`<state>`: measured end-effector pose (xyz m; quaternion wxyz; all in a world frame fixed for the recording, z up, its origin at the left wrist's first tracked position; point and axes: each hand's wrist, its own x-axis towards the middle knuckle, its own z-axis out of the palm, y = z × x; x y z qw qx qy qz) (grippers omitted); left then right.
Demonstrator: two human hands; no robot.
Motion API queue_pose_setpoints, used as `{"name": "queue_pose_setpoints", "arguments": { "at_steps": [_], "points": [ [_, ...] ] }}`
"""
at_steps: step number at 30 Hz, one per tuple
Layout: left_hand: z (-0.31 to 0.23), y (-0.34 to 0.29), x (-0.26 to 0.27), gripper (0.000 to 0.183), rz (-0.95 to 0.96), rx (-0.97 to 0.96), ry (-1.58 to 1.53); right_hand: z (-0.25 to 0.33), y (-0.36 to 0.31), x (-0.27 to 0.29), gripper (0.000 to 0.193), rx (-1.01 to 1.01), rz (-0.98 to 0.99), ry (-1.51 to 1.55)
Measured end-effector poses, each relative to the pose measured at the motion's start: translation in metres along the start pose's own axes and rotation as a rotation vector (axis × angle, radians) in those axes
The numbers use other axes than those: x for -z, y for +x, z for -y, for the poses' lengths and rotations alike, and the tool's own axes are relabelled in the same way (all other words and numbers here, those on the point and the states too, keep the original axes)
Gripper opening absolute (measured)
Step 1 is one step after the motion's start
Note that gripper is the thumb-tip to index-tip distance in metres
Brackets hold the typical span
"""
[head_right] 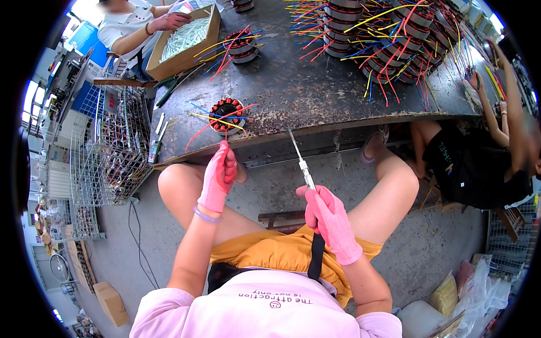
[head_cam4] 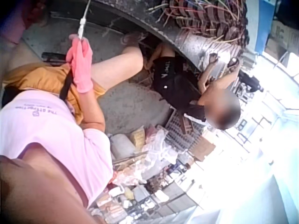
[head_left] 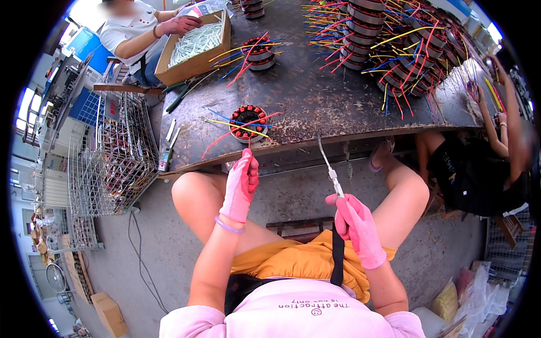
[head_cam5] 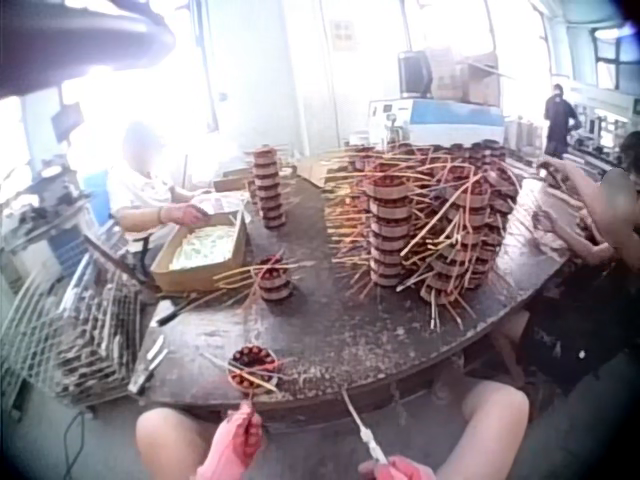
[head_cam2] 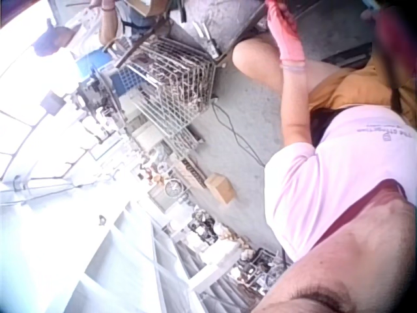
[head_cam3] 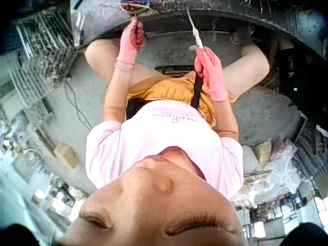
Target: The person uses a soldering iron to apply solder to wires connected to motor stators, handling them one at a time and moving finished ones to a pile.
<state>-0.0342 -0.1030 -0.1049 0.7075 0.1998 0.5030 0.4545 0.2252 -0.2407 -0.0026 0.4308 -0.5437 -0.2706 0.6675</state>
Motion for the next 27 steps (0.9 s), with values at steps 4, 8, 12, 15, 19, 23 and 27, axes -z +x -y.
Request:
{"name": "queue_pose_setpoints", "arguments": {
  "at_steps": [4, 8, 12, 15, 19, 23, 27],
  "points": [
    [-0.020, -0.027, -0.009, 0.037, -0.140, 0.040, 0.282, -0.001, 0.000, 0.003, 0.038, -0.015, -0.009, 0.015],
    [-0.064, -0.036, -0.002, 0.021, -0.105, -0.633, 0.614, -0.002, 0.000, 0.005, 0.040, 0.000, -0.002, 0.000],
    [-0.123, -0.012, -0.027, 0.072, 0.166, -1.169, 1.562, -0.004, 0.004, 0.006, 0.040, -0.046, 0.016, 0.008],
    [-0.134, 0.019, -0.035, 0.080, 0.381, -1.177, 1.729, -0.001, 0.002, 0.006, 0.039, -0.077, 0.028, 0.012],
    [-0.132, 0.027, -0.049, 0.084, 0.335, -1.060, 1.878, -0.002, 0.003, 0.009, 0.038, -0.118, -0.012, -0.031],
    [-0.099, 0.026, -0.061, 0.089, 0.026, -1.017, 1.888, -0.002, 0.007, 0.010, 0.038, -0.100, -0.034, -0.047],
    [-0.109, 0.012, -0.057, 0.080, 0.175, -1.192, 1.823, 0.001, 0.007, 0.011, 0.038, -0.085, -0.041, -0.023]
  ]
}}
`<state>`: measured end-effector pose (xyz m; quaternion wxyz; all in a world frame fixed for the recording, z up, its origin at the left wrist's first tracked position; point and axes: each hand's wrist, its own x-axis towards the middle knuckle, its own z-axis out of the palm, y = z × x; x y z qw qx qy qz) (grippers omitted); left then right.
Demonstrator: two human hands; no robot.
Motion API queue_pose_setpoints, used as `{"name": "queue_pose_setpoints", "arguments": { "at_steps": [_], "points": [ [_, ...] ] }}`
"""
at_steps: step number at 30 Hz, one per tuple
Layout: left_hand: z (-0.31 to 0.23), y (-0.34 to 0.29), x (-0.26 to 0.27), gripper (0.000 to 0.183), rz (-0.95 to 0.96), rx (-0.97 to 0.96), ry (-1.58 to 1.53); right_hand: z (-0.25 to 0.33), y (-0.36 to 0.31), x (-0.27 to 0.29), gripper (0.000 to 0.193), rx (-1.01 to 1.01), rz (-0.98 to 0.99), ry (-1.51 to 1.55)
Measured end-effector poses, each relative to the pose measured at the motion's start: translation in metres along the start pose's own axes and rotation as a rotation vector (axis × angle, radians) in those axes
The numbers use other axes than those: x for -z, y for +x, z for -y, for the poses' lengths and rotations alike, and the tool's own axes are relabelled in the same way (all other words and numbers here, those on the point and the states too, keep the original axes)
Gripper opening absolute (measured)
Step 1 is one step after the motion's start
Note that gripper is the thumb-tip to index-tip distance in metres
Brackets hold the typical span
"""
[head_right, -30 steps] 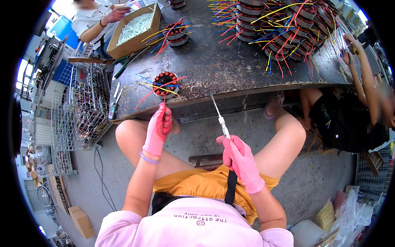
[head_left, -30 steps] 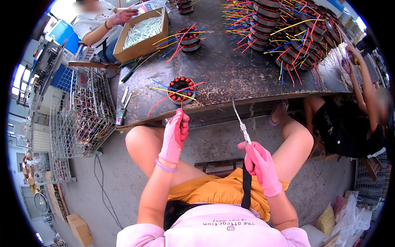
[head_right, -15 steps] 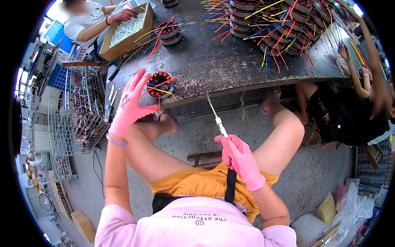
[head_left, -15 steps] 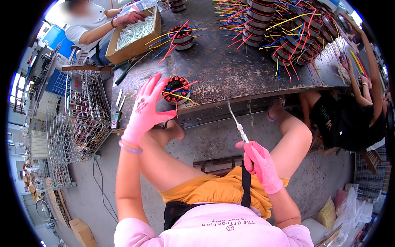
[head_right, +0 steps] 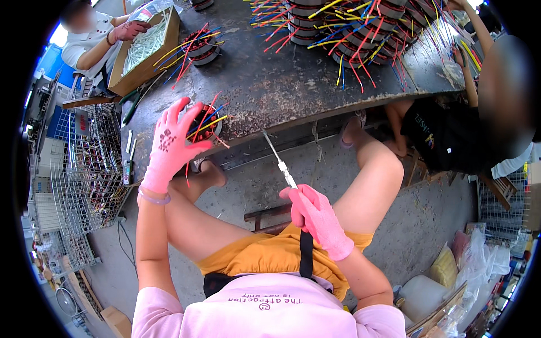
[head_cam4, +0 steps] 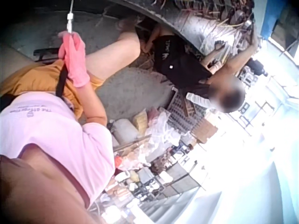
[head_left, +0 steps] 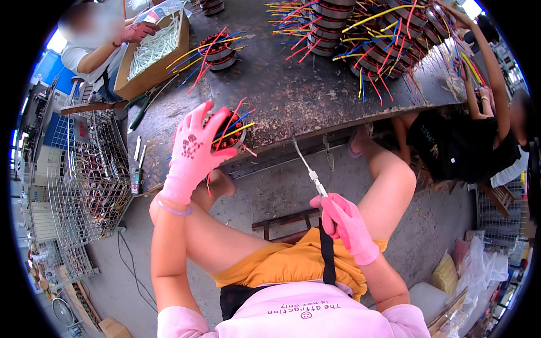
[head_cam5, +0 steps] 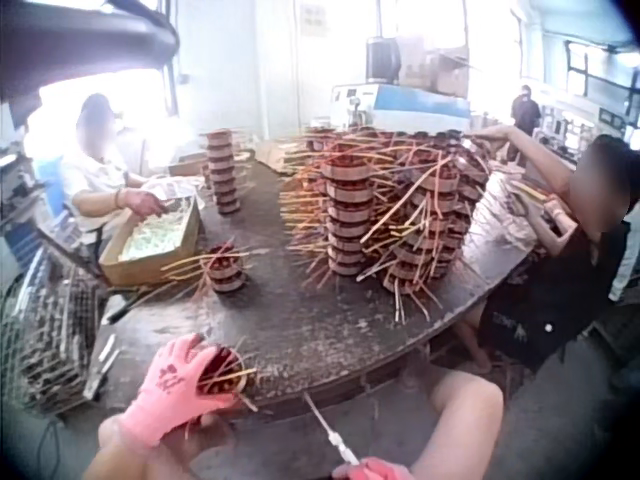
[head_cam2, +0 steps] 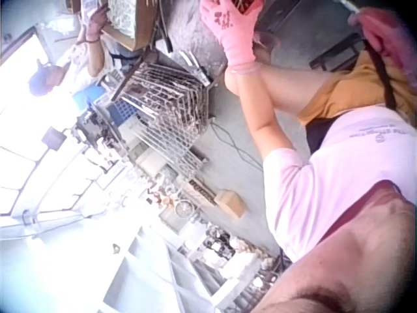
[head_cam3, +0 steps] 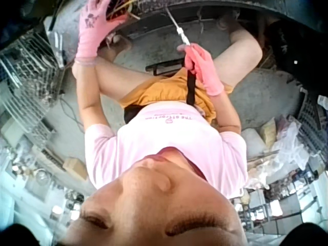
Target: The person uses a soldering iron to apply solder to wires connected to motor stators, handling them one at a time and moving finished ones to a pile.
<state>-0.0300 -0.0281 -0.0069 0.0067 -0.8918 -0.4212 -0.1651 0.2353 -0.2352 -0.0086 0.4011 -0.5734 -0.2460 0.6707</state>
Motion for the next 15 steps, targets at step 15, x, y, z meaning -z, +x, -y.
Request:
{"name": "queue_pose_setpoints", "arguments": {
  "at_steps": [15],
  "points": [
    [-0.086, -0.032, -0.048, 0.043, -0.082, 0.538, -0.074, -0.005, -0.002, 0.003, 0.039, 0.067, 0.028, 0.050]
  ]
}}
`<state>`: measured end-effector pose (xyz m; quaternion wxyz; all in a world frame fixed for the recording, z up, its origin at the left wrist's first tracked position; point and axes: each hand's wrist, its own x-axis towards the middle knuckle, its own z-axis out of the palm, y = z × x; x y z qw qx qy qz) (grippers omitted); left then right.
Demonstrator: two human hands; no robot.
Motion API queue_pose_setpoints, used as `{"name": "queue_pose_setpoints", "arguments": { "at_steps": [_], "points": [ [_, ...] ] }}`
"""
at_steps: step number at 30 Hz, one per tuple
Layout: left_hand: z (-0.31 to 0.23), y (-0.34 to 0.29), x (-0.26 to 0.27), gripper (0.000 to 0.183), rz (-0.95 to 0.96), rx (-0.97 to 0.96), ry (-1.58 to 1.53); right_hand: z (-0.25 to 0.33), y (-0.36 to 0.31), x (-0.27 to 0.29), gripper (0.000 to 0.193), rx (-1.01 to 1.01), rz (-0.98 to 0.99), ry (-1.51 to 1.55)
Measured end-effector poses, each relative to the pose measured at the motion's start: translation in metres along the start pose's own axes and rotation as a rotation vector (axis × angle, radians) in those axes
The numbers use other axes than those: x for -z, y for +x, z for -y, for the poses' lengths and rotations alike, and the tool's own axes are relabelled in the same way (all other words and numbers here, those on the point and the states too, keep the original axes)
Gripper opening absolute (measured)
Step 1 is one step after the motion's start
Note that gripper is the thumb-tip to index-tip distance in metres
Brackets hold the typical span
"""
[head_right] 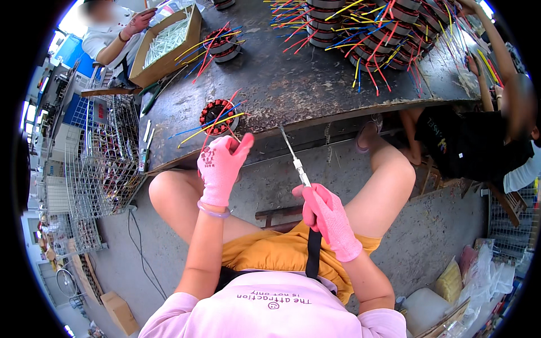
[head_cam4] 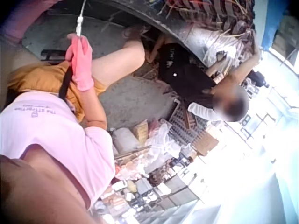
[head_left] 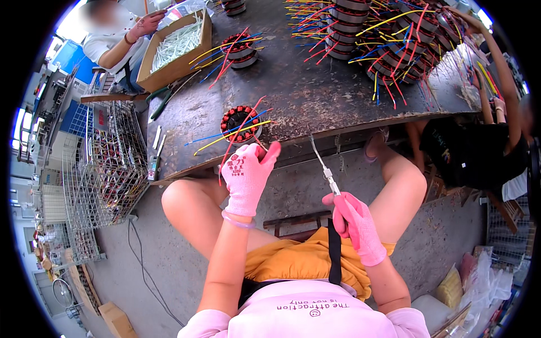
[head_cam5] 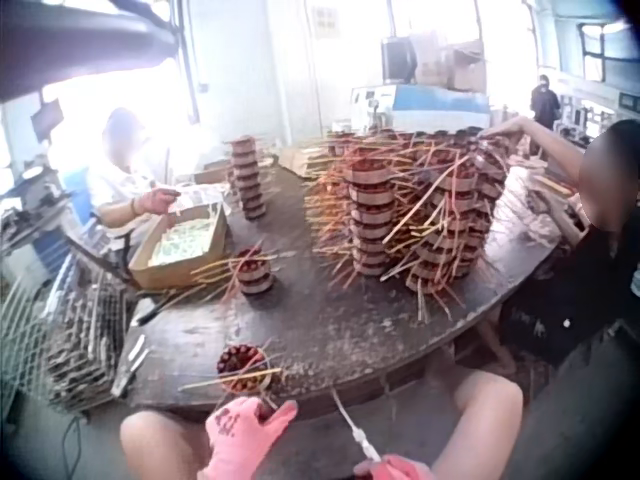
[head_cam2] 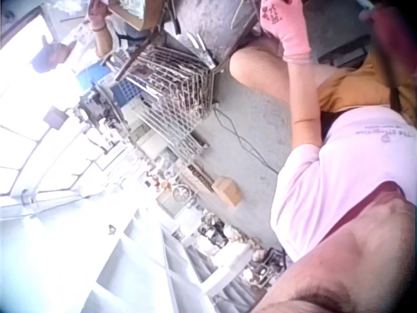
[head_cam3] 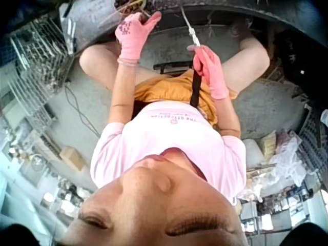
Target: The person uses a soldering iron to apply solder to wires connected to motor stators, handling them one at a time and moving finished ones to a pile.
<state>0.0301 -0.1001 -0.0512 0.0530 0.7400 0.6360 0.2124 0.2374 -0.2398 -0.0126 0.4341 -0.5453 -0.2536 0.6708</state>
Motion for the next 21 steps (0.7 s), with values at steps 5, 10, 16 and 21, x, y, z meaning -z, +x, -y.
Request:
{"name": "queue_pose_setpoints", "arguments": {
  "at_steps": [5, 10, 16, 21],
  "points": [
    [-0.010, -0.007, -0.010, 0.046, 0.162, 0.470, -0.951, 0.001, -0.003, 0.008, 0.040, 0.036, -0.015, 0.004],
    [-0.011, -0.014, -0.047, 0.039, 0.210, 0.722, -1.969, 0.001, -0.001, 0.003, 0.038, 0.013, -0.004, 0.032],
    [-0.004, -0.038, -0.036, 0.034, 0.545, 0.614, -1.700, 0.000, -0.003, 0.004, 0.037, -0.002, -0.003, 0.043],
    [0.025, -0.017, 0.036, 0.026, 0.376, 0.016, -0.962, -0.002, -0.002, 0.002, 0.036, -0.026, -0.010, 0.019]
  ]
}}
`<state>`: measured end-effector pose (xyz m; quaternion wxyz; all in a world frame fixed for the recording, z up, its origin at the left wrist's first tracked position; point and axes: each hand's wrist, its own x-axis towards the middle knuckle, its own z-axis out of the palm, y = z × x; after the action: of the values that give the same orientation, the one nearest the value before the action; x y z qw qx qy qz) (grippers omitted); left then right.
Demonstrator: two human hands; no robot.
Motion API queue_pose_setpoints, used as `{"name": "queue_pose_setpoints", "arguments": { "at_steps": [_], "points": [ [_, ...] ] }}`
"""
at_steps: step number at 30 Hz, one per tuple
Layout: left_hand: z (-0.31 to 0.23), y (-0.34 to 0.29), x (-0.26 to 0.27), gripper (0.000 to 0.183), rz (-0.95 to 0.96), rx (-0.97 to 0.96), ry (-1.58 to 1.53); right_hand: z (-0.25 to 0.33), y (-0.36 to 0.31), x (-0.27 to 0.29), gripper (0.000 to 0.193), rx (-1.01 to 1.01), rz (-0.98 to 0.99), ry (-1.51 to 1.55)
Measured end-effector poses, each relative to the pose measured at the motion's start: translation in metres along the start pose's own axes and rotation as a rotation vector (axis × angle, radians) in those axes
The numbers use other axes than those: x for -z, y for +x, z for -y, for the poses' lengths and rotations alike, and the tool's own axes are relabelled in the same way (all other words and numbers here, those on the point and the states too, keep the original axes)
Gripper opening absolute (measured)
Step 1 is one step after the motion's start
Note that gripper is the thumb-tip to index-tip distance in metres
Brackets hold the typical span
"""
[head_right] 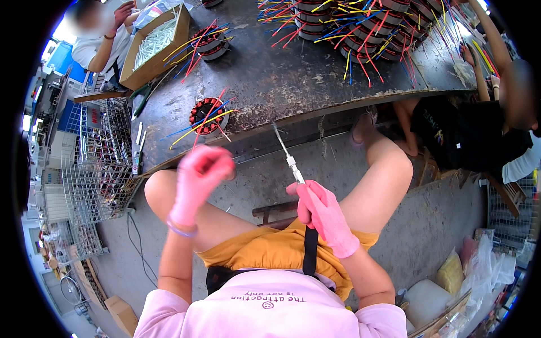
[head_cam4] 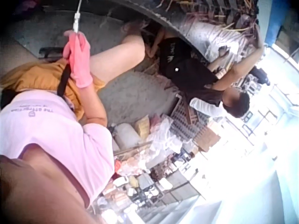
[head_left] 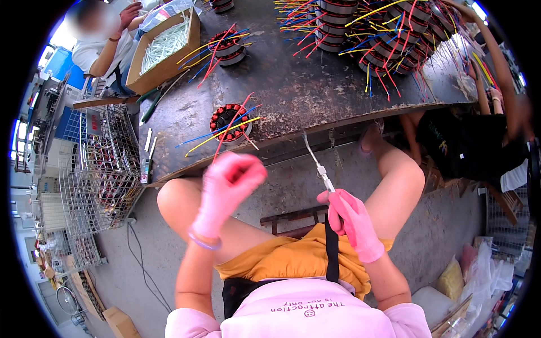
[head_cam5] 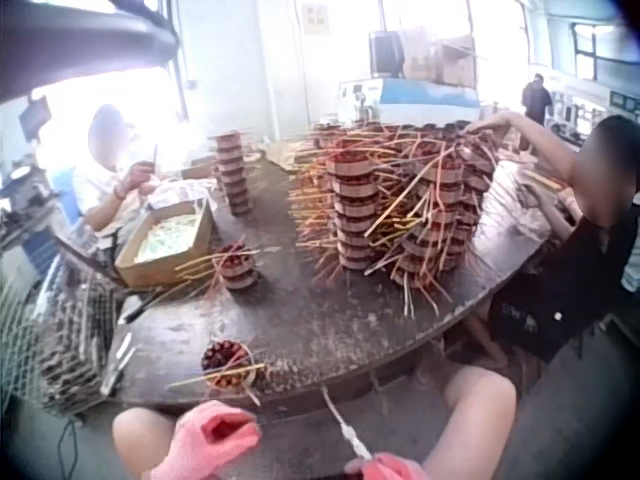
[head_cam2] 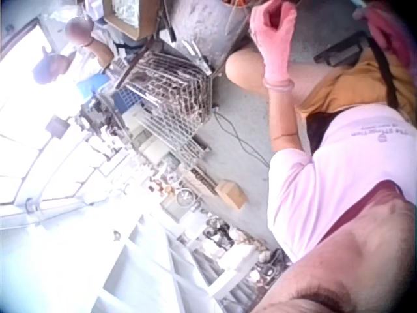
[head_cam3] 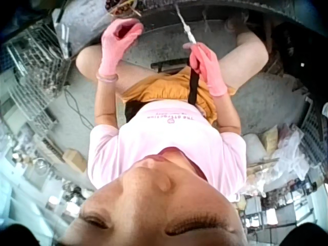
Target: The person uses a soldering iron to apply solder to wires connected to motor stators, handling them one at a time and moving finished ones to a pile.
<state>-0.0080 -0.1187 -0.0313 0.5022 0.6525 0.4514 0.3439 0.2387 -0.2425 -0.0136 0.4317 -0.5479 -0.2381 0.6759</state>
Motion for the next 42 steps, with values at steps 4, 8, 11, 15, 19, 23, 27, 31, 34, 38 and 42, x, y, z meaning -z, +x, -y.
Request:
{"name": "queue_pose_setpoints", "arguments": {
  "at_steps": [4, 8, 11, 15, 19, 23, 27, 31, 34, 38, 42],
  "points": [
    [-0.017, 0.057, 0.057, 0.071, -0.092, -0.446, 0.865, -0.002, 0.004, -0.004, 0.035, -0.022, 0.028, -0.018],
    [-0.006, 0.087, 0.058, 0.086, 0.137, -0.280, 0.818, -0.009, 0.005, -0.006, 0.035, -0.022, 0.058, -0.046],
    [0.001, 0.090, 0.053, 0.091, 0.131, -0.268, 0.857, -0.009, 0.005, -0.008, 0.035, -0.038, 0.028, -0.048],
    [0.004, 0.089, 0.038, 0.096, 0.047, -0.282, 0.939, -0.001, 0.008, -0.010, 0.035, -0.066, -0.026, -0.027],
    [0.006, 0.088, 0.033, 0.099, -0.001, -0.277, 0.995, -0.001, 0.010, -0.014, 0.036, -0.067, -0.026, -0.070],
    [0.006, 0.089, 0.051, 0.098, 0.045, -0.272, 0.884, -0.001, 0.010, -0.019, 0.035, -0.091, 0.003, -0.117],
    [-0.004, 0.091, 0.082, 0.092, 0.252, -0.175, 0.746, -0.004, 0.009, -0.026, 0.035, -0.138, -0.005, -0.128],
    [0.003, 0.100, 0.106, 0.092, 0.363, -0.115, 0.471, -0.009, 0.011, -0.024, 0.035, -0.144, 0.016, -0.188],
    [-0.001, 0.094, 0.095, 0.092, 0.303, -0.299, 0.643, -0.010, 0.013, -0.026, 0.033, -0.162, 0.030, -0.147],
    [-0.001, 0.096, 0.073, 0.089, 0.164, -0.295, 0.815, -0.016, 0.017, -0.025, 0.032, -0.176, 0.036, -0.154],
    [-0.007, 0.091, 0.060, 0.089, 0.081, -0.265, 0.930, -0.018, 0.017, -0.025, 0.034, -0.160, 0.034, -0.154]
  ]
}}
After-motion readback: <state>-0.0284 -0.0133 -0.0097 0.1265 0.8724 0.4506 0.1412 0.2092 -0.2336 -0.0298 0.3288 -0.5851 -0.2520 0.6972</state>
